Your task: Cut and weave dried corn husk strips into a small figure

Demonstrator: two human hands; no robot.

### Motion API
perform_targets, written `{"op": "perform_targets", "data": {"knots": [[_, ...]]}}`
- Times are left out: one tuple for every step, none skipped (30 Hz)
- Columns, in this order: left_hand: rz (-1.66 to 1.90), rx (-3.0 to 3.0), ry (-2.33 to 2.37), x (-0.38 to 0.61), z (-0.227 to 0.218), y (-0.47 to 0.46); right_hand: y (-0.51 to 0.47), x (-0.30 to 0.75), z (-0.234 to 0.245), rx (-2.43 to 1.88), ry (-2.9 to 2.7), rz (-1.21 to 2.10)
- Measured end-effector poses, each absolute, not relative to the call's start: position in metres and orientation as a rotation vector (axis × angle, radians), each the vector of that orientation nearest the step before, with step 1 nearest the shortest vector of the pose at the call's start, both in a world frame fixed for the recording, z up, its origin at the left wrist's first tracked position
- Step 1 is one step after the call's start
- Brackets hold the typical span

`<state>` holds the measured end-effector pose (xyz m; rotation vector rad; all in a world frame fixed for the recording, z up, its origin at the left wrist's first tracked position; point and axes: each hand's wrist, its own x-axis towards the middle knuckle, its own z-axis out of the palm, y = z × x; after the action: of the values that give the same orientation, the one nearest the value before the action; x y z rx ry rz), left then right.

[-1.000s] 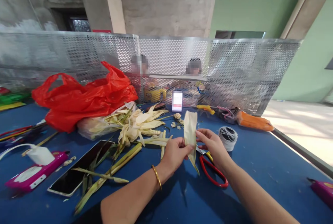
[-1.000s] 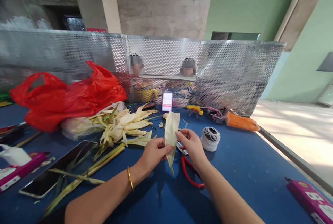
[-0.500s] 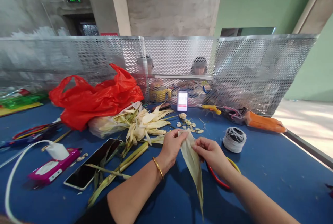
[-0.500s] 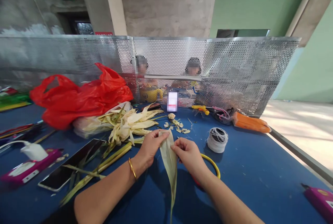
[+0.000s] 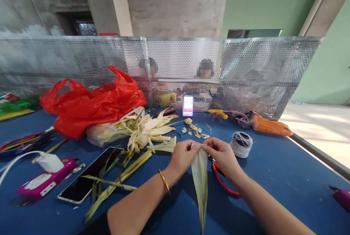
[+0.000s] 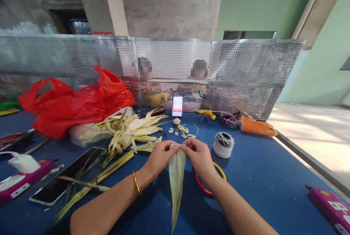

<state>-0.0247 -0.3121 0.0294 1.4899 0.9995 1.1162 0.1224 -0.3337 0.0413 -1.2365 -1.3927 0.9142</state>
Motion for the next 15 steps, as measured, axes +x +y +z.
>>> {"op": "perform_targets", "data": {"knots": [[1.120,1.488,0.993,-0.0245,0.0296,-0.3120,-0.3335,0.1224,0.0413,-1.231,-1.395,0.921],[1.121,1.492,0.988,-0.0244,0.0298,-0.3119,-0.3334,0.1223,0.0413,-1.225,-1.396,0.924],[1.122,1.500,0.984,-0.0244,0.0300,-0.3118,-0.3333,0.1222,0.0413,-1.218,-1.396,0.927],[1.125,1.511,0.984,-0.0244,0.0302,-0.3116,-0.3333,0.1221,0.0411,-1.212,-1.396,0.929],[1.125,1.521,0.984,-0.0244,0.0302,-0.3116,-0.3333,0.1221,0.0409,-1.207,-1.395,0.928],[1.124,1.523,0.988,-0.0243,0.0301,-0.3116,-0.3333,0.1221,0.0406,-1.205,-1.395,0.926],[1.122,1.517,0.992,-0.0242,0.0298,-0.3116,-0.3333,0.1221,0.0403,-1.205,-1.394,0.921],[1.118,1.504,0.992,-0.0238,0.0293,-0.3118,-0.3334,0.1222,0.0399,-1.207,-1.390,0.911],[1.113,1.488,0.989,-0.0233,0.0287,-0.3119,-0.3335,0.1223,0.0396,-1.208,-1.386,0.900],[1.110,1.473,0.985,-0.0226,0.0278,-0.3120,-0.3337,0.1223,0.0395,-1.211,-1.383,0.886],[1.109,1.458,0.981,-0.0218,0.0269,-0.3120,-0.3339,0.1221,0.0395,-1.214,-1.382,0.870],[1.109,1.444,0.979,-0.0210,0.0259,-0.3119,-0.3343,0.1218,0.0398,-1.218,-1.382,0.854],[1.110,1.428,0.976,-0.0204,0.0250,-0.3117,-0.3348,0.1212,0.0403,-1.220,-1.384,0.837],[1.114,1.411,0.975,-0.0199,0.0243,-0.3114,-0.3354,0.1205,0.0410,-1.219,-1.386,0.820],[1.124,1.395,0.976,-0.0198,0.0239,-0.3110,-0.3360,0.1197,0.0418,-1.216,-1.384,0.809]]}}
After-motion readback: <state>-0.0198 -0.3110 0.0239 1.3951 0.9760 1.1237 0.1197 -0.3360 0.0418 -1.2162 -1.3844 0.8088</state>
